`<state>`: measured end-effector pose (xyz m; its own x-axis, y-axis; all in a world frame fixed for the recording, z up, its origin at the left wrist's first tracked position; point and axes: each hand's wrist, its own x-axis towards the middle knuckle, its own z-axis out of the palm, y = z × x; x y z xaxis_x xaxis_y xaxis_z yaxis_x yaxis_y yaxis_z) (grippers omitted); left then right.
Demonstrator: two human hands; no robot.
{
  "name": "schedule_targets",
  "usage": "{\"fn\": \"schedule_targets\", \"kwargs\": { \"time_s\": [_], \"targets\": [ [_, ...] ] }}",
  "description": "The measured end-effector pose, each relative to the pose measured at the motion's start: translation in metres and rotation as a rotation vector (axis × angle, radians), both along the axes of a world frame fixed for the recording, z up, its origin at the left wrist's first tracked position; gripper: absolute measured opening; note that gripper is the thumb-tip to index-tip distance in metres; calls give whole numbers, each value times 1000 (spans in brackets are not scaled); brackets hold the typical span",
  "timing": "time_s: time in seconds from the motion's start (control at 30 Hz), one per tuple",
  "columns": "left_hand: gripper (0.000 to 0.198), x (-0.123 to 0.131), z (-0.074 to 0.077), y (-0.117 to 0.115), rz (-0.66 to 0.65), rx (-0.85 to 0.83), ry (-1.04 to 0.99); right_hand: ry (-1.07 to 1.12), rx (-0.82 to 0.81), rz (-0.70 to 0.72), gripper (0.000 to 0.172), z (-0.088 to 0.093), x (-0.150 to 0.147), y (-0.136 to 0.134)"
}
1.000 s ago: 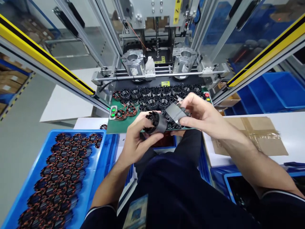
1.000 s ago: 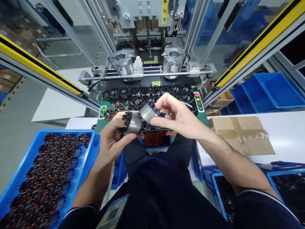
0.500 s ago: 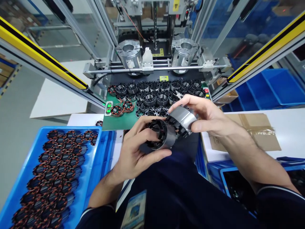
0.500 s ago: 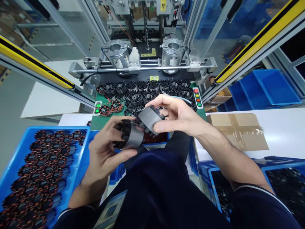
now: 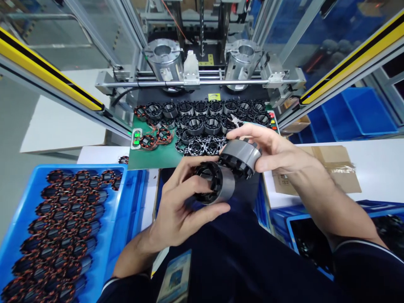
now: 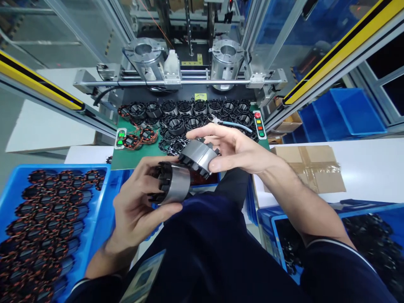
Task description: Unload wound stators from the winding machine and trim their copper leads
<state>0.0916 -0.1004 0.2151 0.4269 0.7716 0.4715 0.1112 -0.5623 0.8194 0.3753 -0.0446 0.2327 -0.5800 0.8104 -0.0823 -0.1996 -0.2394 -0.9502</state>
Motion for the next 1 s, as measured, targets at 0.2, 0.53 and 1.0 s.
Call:
{"fn": "schedule_targets", "kwargs": {
  "time_s": [0.2,0.53,1.0],
  "targets": [
    [26,-1,2,-7,9,71,60,103,-28,84,65,-4,3,-1],
    [26,-3,-3,-8,27,64,75,115,-142,197,70,-11,4,6],
    [17,-6,-23,32,86,-270,-73,-209,110,-10,57,36,30,62]
  ]
}}
